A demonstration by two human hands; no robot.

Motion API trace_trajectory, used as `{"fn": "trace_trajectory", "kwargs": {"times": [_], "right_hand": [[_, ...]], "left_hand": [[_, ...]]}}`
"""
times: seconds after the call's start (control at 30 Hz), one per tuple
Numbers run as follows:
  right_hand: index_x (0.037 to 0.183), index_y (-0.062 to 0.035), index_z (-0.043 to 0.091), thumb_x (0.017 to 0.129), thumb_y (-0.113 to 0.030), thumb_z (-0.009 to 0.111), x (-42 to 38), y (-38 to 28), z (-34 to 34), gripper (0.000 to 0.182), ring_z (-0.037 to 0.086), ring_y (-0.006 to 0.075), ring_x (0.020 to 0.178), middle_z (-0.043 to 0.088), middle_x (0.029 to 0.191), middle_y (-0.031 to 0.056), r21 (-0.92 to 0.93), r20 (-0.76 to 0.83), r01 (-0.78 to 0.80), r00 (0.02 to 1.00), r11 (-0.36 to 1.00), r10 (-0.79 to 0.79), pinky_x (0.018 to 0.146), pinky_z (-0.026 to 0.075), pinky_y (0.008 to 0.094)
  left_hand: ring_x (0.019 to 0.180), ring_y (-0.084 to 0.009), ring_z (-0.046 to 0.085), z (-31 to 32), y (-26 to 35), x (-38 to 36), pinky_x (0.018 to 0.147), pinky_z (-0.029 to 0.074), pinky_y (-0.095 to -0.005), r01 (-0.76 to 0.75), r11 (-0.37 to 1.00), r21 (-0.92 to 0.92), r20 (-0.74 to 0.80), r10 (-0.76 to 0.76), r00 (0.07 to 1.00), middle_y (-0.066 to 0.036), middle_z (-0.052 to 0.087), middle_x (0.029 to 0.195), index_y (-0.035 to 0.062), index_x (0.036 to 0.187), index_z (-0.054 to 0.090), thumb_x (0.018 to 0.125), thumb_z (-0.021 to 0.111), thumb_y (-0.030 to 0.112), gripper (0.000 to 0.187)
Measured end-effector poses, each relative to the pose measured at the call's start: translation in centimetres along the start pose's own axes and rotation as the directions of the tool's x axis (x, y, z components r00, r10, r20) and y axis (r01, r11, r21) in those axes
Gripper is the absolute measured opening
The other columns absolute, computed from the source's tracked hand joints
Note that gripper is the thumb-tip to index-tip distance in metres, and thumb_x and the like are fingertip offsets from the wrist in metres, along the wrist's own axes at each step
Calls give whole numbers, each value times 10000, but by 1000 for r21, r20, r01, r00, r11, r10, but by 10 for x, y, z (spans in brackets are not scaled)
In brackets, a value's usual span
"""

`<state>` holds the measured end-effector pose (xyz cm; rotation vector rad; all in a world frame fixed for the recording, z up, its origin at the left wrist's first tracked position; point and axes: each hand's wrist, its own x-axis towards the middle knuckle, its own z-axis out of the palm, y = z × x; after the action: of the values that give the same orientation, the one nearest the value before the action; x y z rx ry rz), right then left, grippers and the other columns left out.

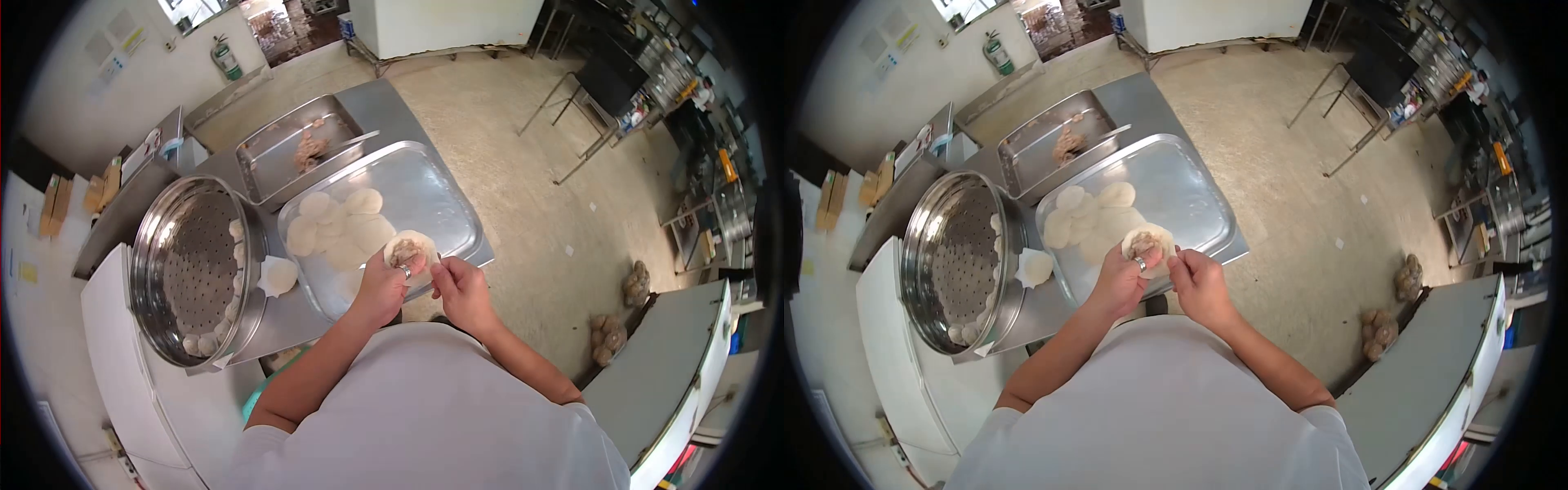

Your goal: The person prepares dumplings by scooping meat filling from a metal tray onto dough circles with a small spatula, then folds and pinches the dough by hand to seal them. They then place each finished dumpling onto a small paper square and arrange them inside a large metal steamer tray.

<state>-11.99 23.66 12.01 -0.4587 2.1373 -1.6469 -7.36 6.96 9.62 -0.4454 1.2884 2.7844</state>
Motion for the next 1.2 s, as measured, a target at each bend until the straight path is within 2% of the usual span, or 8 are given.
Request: {"fn": "trace_trajectory", "kwargs": {"times": [0.27,0.47,0.57,0.67,0.77,0.87,1.0,1.2], "right_hand": [[891,36,657,1043,-148,593,19,-14,53,246,613,99,653,635,695,50,49,42,-50,998,998,48,575,491,265],[875,38,637,1005,-95,609,44,-1,62,188,574,287,589,581,672,172,-231,40,304,952,924,-304,551,444,407],[898,39,633,1015,-96,589,54,-5,56,184,557,328,599,593,727,187,-276,119,336,942,900,-315,572,450,418],[974,35,649,1034,-132,591,71,7,46,187,568,243,617,615,776,142,-174,153,280,955,944,-255,581,472,367],[1066,23,666,1049,-171,598,84,-12,37,206,574,139,660,638,825,70,138,215,16,976,990,-46,602,495,289],[1122,11,679,1041,-193,630,100,-3,19,225,569,66,707,653,877,23,226,330,-23,943,974,-54,609,501,229],[1119,17,691,1014,-160,665,115,-3,8,208,575,67,681,662,853,23,250,304,-24,951,968,-54,593,498,235],[1003,28,714,1002,-129,673,133,-2,7,163,585,68,635,661,776,20,183,240,-28,971,983,-17,578,501,238]], "left_hand": [[979,-149,659,-35,25,-22,784,557,-309,-48,999,16,-88,49,995,-49,671,1103,29,1228,613,989,695,160,284],[904,-126,655,-57,19,-15,687,555,-287,-100,983,154,-220,132,966,-28,670,1089,50,1254,617,1008,681,206,298],[890,-128,650,-55,22,-12,685,551,-294,-111,984,137,-243,142,960,-31,670,1091,52,1272,611,1020,665,218,306],[906,-134,648,-49,25,-5,703,550,-302,-112,988,109,-239,135,962,-32,670,1092,56,1278,609,1026,657,226,307],[915,-132,642,-43,28,6,711,540,-298,-109,990,92,-208,126,970,-27,669,1087,61,1273,610,1024,661,233,307],[902,-126,634,-32,37,14,707,525,-288,-57,992,111,-171,76,982,-23,668,1079,67,1260,613,1016,673,236,303],[881,-122,627,-17,60,25,704,517,-290,79,943,324,-219,-6,976,-23,667,1068,77,1235,621,1006,684,235,285],[935,-131,646,-7,52,48,734,549,-324,-2,966,-259,-285,-75,956,-18,658,1101,96,1244,609,1021,645,232,264]]}}
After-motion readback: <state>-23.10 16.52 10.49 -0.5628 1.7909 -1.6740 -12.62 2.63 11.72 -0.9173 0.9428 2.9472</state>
